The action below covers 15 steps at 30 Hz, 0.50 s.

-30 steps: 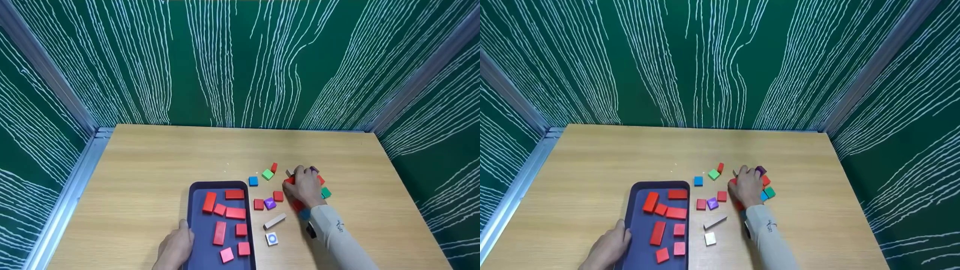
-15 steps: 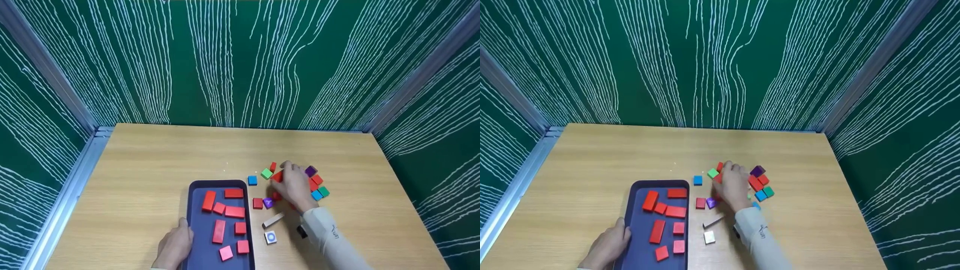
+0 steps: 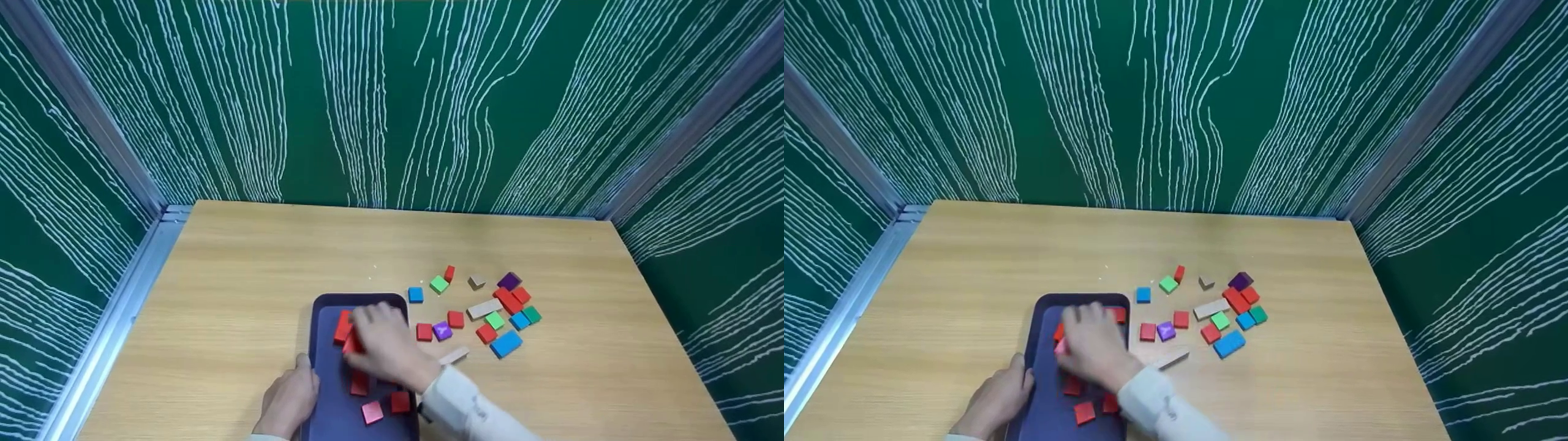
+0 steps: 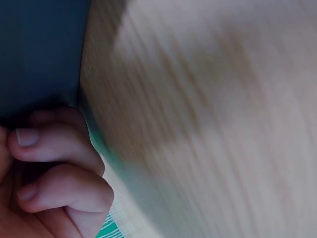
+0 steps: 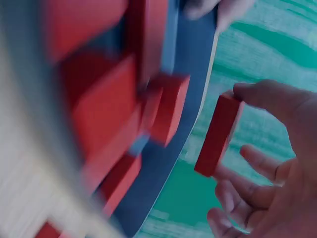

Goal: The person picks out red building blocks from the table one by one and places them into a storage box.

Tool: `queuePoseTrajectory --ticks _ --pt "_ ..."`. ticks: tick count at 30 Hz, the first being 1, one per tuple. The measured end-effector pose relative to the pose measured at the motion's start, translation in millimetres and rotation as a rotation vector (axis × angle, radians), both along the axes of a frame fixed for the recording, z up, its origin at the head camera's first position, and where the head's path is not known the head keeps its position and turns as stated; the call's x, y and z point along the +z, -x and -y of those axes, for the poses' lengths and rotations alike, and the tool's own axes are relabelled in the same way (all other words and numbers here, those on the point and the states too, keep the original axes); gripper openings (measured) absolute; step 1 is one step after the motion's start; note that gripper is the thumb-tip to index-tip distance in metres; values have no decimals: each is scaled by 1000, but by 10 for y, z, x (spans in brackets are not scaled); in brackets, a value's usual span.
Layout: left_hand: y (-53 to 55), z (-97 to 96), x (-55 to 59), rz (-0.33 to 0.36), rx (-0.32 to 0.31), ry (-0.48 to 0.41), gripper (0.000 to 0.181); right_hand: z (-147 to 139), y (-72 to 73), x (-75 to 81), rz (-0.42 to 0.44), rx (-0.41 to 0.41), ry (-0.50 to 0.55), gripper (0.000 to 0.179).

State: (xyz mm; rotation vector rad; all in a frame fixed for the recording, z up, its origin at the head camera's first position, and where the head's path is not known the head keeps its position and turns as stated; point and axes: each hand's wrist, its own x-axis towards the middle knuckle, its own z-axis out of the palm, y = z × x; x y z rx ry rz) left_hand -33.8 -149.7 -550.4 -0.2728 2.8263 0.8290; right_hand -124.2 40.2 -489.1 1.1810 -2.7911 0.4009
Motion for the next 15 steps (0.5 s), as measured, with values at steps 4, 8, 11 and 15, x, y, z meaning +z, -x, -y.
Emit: queuePoseTrajectory --ticks 4,8,11,15 --pt "-7 -17 -3 -41 -7 11 20 171 -87 -21 42 77 -52 57" --pt "-11 -20 -11 -72 -12 24 16 252 -119 -79 101 105 -80 54" --pt "-6 -12 -16 -59 -7 24 15 288 -141 -141 123 130 -114 53" --pt "9 -1 -17 -25 5 16 14 330 -168 -229 117 156 -185 51"
